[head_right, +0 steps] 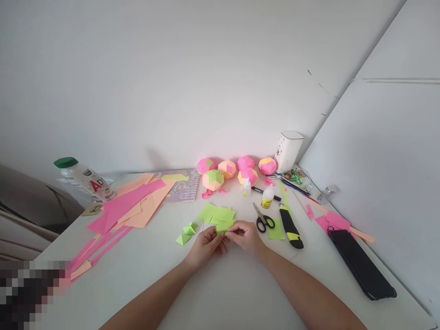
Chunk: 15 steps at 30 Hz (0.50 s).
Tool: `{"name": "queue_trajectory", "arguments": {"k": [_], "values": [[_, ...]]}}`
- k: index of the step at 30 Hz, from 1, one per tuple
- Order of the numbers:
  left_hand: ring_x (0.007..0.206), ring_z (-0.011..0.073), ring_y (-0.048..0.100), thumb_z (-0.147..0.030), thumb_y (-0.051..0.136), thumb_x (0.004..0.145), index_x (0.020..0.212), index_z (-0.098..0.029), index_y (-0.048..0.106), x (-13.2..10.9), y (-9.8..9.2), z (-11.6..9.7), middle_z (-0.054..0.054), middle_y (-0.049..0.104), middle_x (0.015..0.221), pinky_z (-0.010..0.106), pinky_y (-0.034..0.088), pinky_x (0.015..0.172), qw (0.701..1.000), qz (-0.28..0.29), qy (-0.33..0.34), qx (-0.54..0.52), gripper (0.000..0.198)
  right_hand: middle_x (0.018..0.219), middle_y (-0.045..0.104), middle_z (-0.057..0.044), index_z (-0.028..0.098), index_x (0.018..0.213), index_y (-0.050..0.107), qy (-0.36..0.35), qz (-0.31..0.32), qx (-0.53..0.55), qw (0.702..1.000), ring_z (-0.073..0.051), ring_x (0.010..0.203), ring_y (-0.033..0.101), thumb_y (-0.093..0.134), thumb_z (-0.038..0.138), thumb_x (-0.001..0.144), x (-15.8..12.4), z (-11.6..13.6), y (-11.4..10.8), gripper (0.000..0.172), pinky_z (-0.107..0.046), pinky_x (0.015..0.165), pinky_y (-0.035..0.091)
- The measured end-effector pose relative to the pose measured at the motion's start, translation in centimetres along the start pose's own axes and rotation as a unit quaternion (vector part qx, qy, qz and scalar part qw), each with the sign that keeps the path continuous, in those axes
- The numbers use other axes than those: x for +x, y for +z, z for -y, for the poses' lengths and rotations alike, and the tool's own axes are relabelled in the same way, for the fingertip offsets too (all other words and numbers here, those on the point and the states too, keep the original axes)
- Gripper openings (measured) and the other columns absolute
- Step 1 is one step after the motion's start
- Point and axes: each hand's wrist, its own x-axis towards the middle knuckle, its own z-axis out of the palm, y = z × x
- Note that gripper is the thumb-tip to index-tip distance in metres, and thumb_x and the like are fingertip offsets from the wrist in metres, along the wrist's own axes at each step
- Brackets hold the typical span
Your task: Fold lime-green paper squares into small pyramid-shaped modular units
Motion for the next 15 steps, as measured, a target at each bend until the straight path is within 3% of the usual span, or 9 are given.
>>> {"name": "queue_trajectory", "arguments": {"k": [15], "values": [[0.048,0.0108,0.058,-0.047,0.055,0.076,0.076,-0.017,0.053,-0.09,-0.01,0.05,0.002,0.065,0.072,0.022,0.043,0.045,1.0,0.002,0.004,0.018,0.031,0.059,0.062,-0.001,0.015,0.069,0.063,0.027,-0.01,0.004,1.0,-0.012,0.052,0.055,0.063,0.03,0.075,-0.12,-0.45,-0.05,0.016,-0.024,0.05,0.046]]}}
